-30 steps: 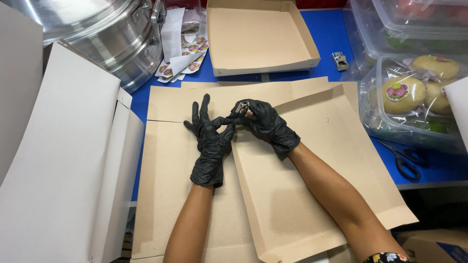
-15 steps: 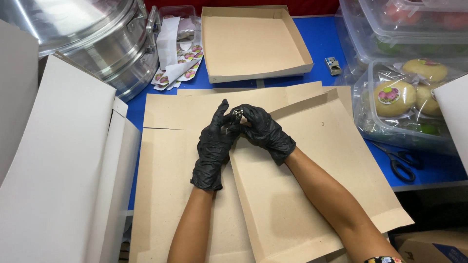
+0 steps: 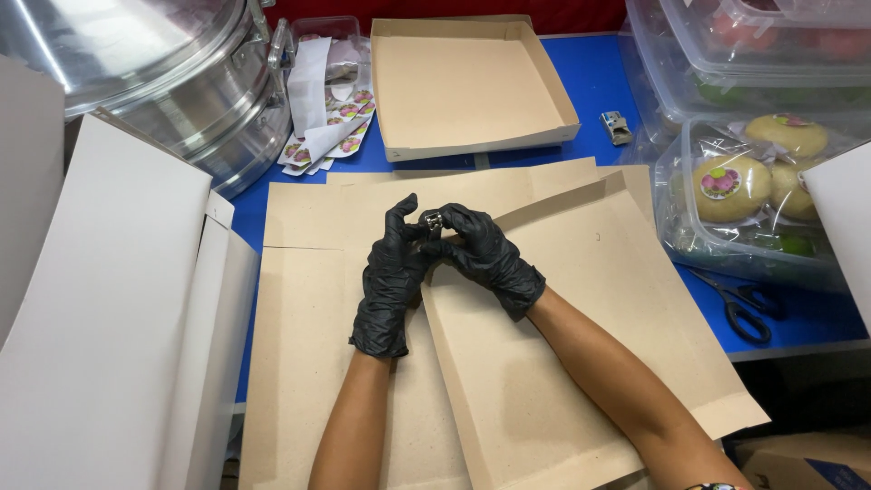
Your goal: Assembling cardboard pastry boxes using a manual hand stapler.
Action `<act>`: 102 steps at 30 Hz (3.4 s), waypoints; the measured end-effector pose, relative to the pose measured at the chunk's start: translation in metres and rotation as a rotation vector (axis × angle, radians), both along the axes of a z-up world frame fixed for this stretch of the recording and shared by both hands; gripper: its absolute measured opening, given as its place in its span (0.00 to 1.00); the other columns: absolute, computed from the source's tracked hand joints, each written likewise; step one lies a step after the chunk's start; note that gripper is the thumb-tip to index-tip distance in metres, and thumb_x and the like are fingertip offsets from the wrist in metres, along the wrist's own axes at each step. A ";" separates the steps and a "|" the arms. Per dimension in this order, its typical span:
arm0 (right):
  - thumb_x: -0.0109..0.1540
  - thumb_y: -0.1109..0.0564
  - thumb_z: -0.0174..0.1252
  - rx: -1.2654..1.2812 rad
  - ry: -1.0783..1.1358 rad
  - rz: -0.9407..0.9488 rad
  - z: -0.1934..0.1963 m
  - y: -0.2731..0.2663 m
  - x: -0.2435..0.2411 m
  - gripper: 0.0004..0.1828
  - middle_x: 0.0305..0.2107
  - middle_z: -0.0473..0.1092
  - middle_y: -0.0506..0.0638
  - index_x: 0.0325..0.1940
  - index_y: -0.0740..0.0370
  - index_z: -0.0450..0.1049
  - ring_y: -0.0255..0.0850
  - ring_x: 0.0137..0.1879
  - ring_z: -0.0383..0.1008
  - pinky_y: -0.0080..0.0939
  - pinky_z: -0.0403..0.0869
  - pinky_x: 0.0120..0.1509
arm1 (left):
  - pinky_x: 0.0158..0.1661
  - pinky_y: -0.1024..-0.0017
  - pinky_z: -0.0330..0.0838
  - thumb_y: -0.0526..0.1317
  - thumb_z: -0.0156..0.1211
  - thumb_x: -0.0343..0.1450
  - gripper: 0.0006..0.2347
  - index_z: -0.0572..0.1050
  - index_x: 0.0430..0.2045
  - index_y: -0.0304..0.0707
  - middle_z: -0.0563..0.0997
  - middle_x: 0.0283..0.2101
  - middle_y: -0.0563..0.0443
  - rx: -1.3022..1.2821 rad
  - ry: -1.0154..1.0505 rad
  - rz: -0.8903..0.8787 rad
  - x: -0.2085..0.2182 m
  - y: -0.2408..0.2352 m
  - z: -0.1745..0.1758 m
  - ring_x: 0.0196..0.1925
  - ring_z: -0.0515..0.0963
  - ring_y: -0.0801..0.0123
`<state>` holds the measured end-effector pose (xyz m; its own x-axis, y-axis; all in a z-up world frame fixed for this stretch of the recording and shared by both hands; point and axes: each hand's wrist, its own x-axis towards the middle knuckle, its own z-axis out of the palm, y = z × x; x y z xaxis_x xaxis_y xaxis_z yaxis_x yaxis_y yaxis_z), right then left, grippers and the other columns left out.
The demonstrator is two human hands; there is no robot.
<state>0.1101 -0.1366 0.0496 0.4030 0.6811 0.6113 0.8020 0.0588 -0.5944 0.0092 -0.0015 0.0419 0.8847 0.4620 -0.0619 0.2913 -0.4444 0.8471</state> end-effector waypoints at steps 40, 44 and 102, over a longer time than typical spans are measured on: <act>0.51 0.46 0.74 -0.695 0.542 -0.657 0.052 -0.131 0.056 0.26 0.39 0.79 0.53 0.48 0.58 0.76 0.47 0.46 0.78 0.48 0.74 0.51 | 0.70 0.62 0.59 0.46 0.73 0.62 0.22 0.79 0.50 0.47 0.79 0.56 0.48 0.745 -0.233 -0.212 -0.064 0.055 -0.026 0.65 0.72 0.56; 0.46 0.39 0.78 -0.862 0.346 -0.690 0.023 -0.115 0.056 0.30 0.43 0.79 0.52 0.48 0.50 0.82 0.53 0.55 0.78 0.52 0.75 0.61 | 0.58 0.57 0.65 0.65 0.72 0.53 0.21 0.81 0.40 0.79 0.83 0.44 0.67 0.010 0.269 0.208 0.053 -0.008 0.024 0.55 0.80 0.65; 0.55 0.48 0.72 -0.489 -0.194 -0.323 0.025 -0.091 0.085 0.16 0.28 0.74 0.48 0.38 0.53 0.73 0.51 0.42 0.79 0.50 0.77 0.51 | 0.37 0.52 0.80 0.46 0.61 0.67 0.09 0.84 0.33 0.49 0.85 0.29 0.48 0.284 0.072 0.272 -0.008 0.050 -0.011 0.38 0.85 0.48</act>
<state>0.1947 -0.2279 0.0743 0.5485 0.7633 0.3414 0.8300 -0.4478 -0.3325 0.0015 0.0488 0.0306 0.7262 0.6861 0.0449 0.4843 -0.5568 0.6749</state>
